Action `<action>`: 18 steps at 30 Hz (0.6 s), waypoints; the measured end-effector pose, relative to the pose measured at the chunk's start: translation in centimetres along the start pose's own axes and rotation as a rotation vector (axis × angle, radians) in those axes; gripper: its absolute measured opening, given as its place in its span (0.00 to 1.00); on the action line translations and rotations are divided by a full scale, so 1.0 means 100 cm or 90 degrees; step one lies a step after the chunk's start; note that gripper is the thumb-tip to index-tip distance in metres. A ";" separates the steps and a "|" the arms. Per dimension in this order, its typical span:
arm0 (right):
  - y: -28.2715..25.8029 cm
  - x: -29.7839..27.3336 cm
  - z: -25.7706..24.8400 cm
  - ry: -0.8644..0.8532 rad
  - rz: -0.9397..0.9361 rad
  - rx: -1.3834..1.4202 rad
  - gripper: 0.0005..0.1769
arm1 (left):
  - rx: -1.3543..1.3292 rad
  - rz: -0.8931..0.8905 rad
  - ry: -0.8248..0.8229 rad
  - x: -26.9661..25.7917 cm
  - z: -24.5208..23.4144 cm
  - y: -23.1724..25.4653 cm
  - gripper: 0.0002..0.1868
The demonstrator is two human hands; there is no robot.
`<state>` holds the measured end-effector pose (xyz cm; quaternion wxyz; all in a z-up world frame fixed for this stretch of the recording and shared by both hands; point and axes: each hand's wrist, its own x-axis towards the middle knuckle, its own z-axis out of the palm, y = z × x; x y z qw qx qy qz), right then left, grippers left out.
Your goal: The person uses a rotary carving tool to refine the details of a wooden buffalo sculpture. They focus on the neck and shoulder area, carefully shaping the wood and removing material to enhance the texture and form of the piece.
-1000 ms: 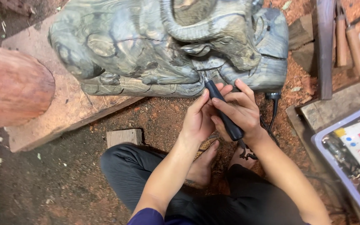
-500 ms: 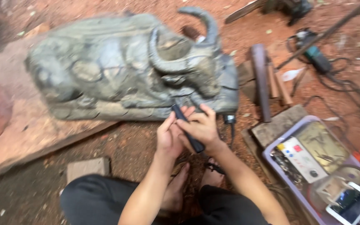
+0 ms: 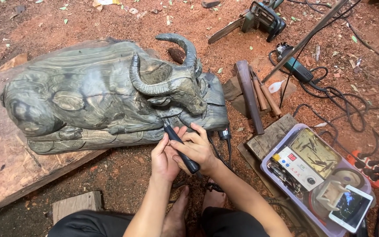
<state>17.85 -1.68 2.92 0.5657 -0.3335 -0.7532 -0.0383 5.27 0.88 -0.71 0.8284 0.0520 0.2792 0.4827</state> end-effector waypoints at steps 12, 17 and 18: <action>-0.003 -0.001 0.001 -0.007 -0.016 0.000 0.19 | -0.014 0.012 -0.011 0.003 -0.011 -0.001 0.27; -0.005 0.000 0.003 0.011 -0.012 -0.005 0.19 | -0.005 -0.001 -0.006 0.000 -0.006 -0.001 0.28; -0.005 0.000 0.004 0.015 -0.013 -0.005 0.19 | -0.008 -0.001 -0.009 0.000 -0.008 0.000 0.28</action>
